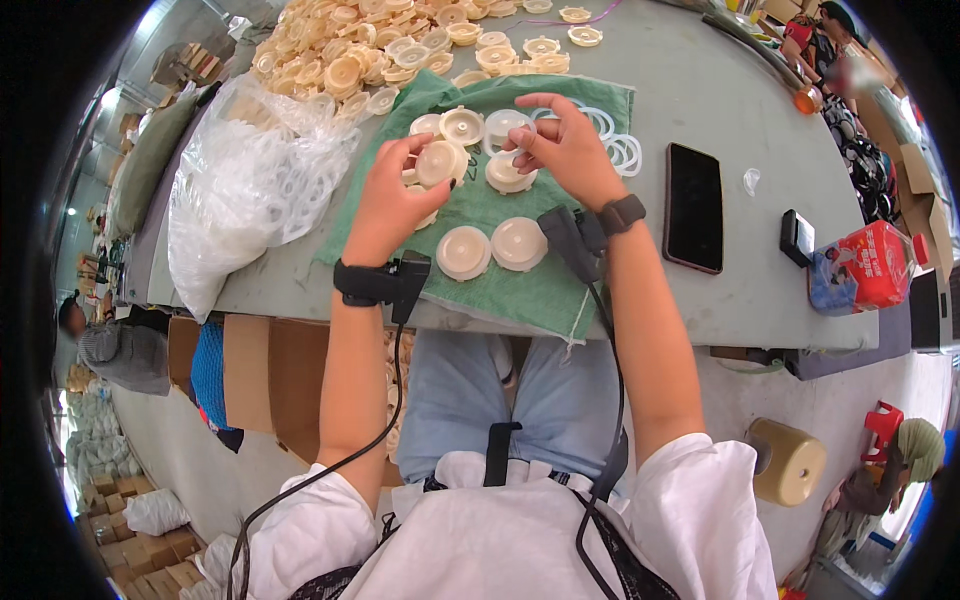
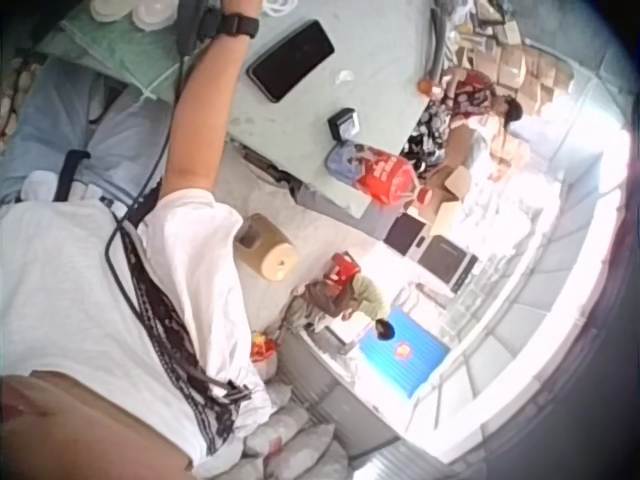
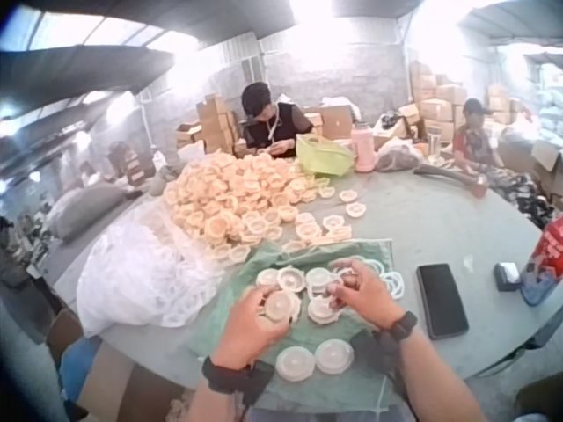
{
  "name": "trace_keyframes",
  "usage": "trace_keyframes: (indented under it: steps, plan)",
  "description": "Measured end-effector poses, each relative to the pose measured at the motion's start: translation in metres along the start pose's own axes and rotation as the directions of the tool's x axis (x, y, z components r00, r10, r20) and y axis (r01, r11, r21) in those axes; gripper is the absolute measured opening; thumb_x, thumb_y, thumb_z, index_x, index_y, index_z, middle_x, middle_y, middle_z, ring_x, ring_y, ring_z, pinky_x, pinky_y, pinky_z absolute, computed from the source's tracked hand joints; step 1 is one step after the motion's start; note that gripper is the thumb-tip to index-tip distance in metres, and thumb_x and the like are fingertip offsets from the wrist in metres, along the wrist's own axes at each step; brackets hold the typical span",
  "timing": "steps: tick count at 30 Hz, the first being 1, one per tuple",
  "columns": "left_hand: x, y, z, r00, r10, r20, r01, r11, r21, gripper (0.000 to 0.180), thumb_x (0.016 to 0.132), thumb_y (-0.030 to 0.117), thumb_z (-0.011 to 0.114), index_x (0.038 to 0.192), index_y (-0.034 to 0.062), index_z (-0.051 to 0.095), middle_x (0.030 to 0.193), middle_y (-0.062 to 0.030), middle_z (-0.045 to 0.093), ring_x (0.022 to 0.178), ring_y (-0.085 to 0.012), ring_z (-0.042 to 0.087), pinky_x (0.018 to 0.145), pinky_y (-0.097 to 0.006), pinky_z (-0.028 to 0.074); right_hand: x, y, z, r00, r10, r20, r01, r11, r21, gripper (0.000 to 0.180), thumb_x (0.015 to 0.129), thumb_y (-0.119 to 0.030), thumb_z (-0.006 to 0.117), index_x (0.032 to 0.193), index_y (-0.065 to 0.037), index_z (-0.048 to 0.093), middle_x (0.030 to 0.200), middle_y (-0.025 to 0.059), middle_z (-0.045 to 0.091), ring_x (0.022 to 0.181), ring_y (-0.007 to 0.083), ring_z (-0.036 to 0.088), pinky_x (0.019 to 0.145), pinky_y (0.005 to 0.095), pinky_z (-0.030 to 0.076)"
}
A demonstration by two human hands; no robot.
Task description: Assembling plastic parts by manually inserting white sealing rings into circular beige bases.
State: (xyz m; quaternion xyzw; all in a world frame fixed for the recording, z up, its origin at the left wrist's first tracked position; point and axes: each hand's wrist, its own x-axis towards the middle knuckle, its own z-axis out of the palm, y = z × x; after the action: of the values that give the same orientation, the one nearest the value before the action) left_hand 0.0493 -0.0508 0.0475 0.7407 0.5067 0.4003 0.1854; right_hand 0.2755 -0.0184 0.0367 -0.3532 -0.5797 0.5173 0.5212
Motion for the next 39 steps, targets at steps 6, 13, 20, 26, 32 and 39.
trace_keyframes:
  steps: [6,13,20,26,32,39]
  plan:
    - [-0.046,0.023,-0.021,0.999,-0.016,-0.052,0.015,1.000,-0.014,0.050,0.068,0.011,0.068,0.117,0.0047,0.055,0.105,-0.0087,0.052,0.093,-0.0211,0.055,0.083,-0.031,0.044,-0.001,-0.001,0.000,0.978,0.146,0.152,-0.142,0.989,-0.040,0.026,0.091,-0.015,0.055,0.113,0.000,0.052,0.085,0.0078,0.066,0.063,0.0081,0.058,0.057,0.0217,0.051]
    - [-0.106,0.056,-0.014,0.996,0.003,0.089,0.009,0.991,-0.132,0.048,0.066,0.014,0.068,0.112,0.0039,0.057,0.103,-0.0096,0.053,0.096,-0.0244,0.054,0.082,-0.034,0.042,-0.011,-0.014,0.001,0.962,0.199,0.187,-0.179,0.976,-0.121,0.020,0.090,-0.021,0.058,0.099,-0.002,0.059,0.082,0.0042,0.065,0.057,0.0047,0.053,0.047,0.0186,0.044]
    - [-0.112,0.062,0.041,0.994,0.043,0.105,-0.054,0.993,0.104,0.052,0.066,0.022,0.070,0.114,0.0089,0.057,0.102,-0.0057,0.053,0.097,-0.0254,0.050,0.081,-0.037,0.035,-0.053,-0.020,0.001,0.977,0.190,0.098,-0.179,0.977,-0.113,0.022,0.087,-0.016,0.063,0.102,0.000,0.062,0.088,0.0055,0.063,0.070,0.0079,0.057,0.057,0.0215,0.051]
    - [-0.115,0.063,0.050,0.997,0.011,-0.080,-0.003,0.995,0.099,0.055,0.069,0.028,0.072,0.118,0.0090,0.055,0.109,-0.0059,0.055,0.102,-0.0248,0.049,0.086,-0.040,0.034,-0.113,-0.030,0.001,0.997,0.008,-0.072,-0.034,0.929,-0.368,0.012,0.080,-0.007,0.067,0.092,-0.003,0.069,0.090,0.0046,0.064,0.083,0.0122,0.060,0.072,0.0251,0.047]
    - [-0.120,0.055,0.048,0.995,-0.075,-0.073,0.066,0.991,-0.119,0.052,0.075,0.034,0.069,0.117,0.0078,0.054,0.106,-0.0089,0.058,0.098,-0.0290,0.052,0.082,-0.042,0.037,-0.142,-0.031,0.022,1.000,-0.019,-0.008,0.012,0.838,-0.545,0.015,0.079,-0.006,0.067,0.093,-0.003,0.069,0.088,0.0060,0.068,0.076,0.0122,0.060,0.069,0.0253,0.047]
    - [-0.125,0.049,0.042,0.992,-0.096,-0.081,0.081,0.981,-0.179,0.028,0.080,0.017,0.066,0.103,0.0013,0.062,0.095,-0.0106,0.063,0.084,-0.0252,0.056,0.076,-0.034,0.044,-0.151,-0.019,0.026,0.997,0.074,0.008,-0.061,0.873,-0.484,0.014,0.079,-0.006,0.067,0.093,-0.002,0.067,0.089,0.0042,0.067,0.075,0.0113,0.059,0.067,0.0242,0.047]
